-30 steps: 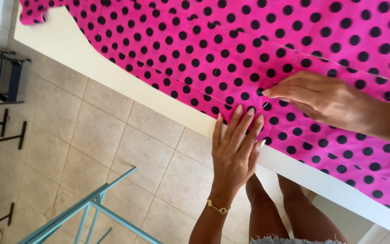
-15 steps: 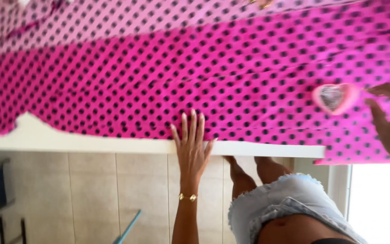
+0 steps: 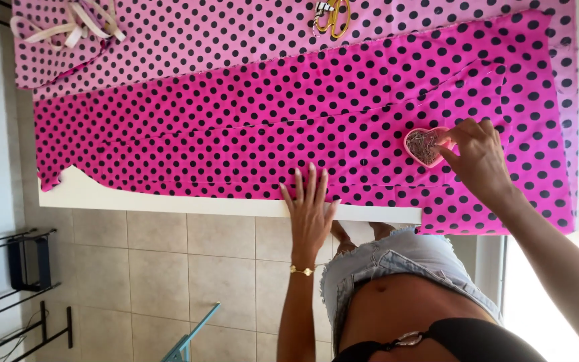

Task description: The person pins a piece of pink polka-dotted fabric to another larger piece of the same fabric on a table and then cuts it using shears.

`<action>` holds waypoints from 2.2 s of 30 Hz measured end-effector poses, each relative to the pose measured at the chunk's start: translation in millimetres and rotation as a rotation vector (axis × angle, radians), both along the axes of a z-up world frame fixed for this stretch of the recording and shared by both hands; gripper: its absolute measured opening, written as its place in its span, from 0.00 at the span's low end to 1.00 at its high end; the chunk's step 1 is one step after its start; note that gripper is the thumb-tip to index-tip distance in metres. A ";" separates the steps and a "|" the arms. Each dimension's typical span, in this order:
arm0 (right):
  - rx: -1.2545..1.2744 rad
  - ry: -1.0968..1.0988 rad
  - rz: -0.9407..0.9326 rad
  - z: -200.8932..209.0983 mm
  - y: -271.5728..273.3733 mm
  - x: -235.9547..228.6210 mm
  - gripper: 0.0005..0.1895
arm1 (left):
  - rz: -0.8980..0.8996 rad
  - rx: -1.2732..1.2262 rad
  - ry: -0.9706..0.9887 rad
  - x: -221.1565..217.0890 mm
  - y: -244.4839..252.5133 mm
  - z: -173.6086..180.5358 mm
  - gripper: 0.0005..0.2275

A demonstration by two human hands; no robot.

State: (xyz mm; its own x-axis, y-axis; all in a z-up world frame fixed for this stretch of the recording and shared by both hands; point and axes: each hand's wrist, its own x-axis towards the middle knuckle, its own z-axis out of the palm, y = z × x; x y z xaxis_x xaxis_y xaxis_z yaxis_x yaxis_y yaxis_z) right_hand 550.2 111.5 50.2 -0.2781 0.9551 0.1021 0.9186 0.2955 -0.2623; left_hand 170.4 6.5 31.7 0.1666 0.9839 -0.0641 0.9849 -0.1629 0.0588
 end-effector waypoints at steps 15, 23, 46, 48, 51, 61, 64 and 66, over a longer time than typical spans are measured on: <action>-0.142 0.466 0.015 26.6 15.0 8.4 0.04 | 0.071 0.066 -0.017 35.1 -7.3 1.3 0.35; -0.700 0.930 -0.050 72.8 22.0 -99.5 0.04 | 0.051 -0.067 0.091 27.6 -9.2 8.2 0.34; -0.050 0.054 1.208 -22.3 83.9 -203.3 0.24 | 0.213 0.179 -0.145 22.7 -28.9 -0.1 0.26; 0.053 0.003 1.256 -21.1 83.2 -202.4 0.22 | 0.212 0.142 -0.106 24.9 -30.7 2.1 0.27; 0.016 -0.071 1.265 -11.4 86.3 -201.3 0.18 | 0.206 0.131 -0.048 25.7 -27.8 2.3 0.27; 0.152 -0.159 1.309 -23.2 90.2 -200.6 0.19 | 0.254 0.216 -0.168 33.4 -28.2 -9.4 0.24; 0.326 -0.219 1.319 -26.7 87.1 -201.2 0.18 | 0.261 0.215 -0.183 33.1 -27.7 -7.3 0.24; 0.373 -0.213 1.317 -24.6 85.7 -201.4 0.19 | 0.263 0.198 -0.189 33.6 -28.5 -6.5 0.24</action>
State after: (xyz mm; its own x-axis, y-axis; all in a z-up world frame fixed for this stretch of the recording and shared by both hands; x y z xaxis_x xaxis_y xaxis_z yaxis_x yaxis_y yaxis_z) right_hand 348.9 197.2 25.6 -0.9866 -0.0947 0.1329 -0.0771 0.9882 0.1321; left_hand 204.0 -22.1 25.2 -0.1031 0.9848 0.1396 0.9693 0.0680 0.2363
